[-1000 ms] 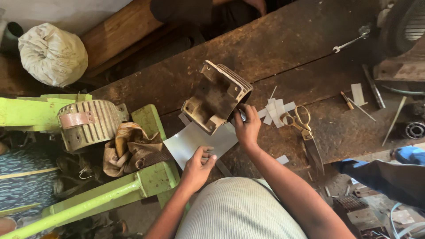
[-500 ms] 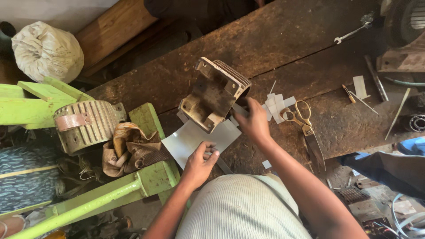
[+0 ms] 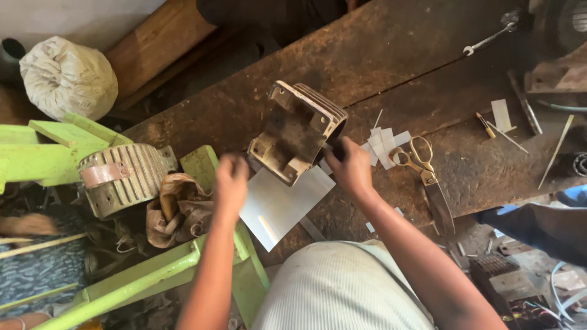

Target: The person cuts small rectangular pieces of white material using shears and inserts them into the slots of a metal motor stator. The person repeatedly picks up the stator, places a piece into a slot, and sets it down, continuing this process throughout the clip.

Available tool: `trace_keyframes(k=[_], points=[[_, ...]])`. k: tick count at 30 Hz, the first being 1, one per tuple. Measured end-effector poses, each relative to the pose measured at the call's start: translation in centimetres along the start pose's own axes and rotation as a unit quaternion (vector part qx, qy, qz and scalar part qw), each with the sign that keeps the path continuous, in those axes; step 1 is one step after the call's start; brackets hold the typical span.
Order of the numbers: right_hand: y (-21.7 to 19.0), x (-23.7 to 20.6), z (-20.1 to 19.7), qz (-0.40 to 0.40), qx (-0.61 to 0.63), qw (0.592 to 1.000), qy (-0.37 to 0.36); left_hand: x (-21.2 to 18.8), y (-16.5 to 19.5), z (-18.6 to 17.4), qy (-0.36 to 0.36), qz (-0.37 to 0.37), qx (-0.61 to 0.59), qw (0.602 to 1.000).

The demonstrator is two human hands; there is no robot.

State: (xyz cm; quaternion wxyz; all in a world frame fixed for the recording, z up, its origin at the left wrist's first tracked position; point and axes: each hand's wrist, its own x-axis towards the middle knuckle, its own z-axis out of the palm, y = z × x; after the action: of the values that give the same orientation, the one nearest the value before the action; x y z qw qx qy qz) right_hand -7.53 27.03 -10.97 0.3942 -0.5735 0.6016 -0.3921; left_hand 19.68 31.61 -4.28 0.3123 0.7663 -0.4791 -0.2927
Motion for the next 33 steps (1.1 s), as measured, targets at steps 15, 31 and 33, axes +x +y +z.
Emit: trace_keyframes(k=[15, 31, 33], points=[[1.0, 0.4, 1.0, -0.074, -0.029, 0.997, 0.003, 13.1, 0.9, 4.4, -0.349, -0.176, -0.137, 0.910], [3.2, 0.1, 0.1, 0.079, 0.112, 0.972, -0.191, 13.6, -1.3, 4.9, -0.348, -0.175, -0.194, 0.900], [2.6, -0.1, 0.1, 0.061, 0.096, 0.978, -0.178, 13.6, -1.1, 4.9, -0.327, -0.178, -0.187, 0.909]])
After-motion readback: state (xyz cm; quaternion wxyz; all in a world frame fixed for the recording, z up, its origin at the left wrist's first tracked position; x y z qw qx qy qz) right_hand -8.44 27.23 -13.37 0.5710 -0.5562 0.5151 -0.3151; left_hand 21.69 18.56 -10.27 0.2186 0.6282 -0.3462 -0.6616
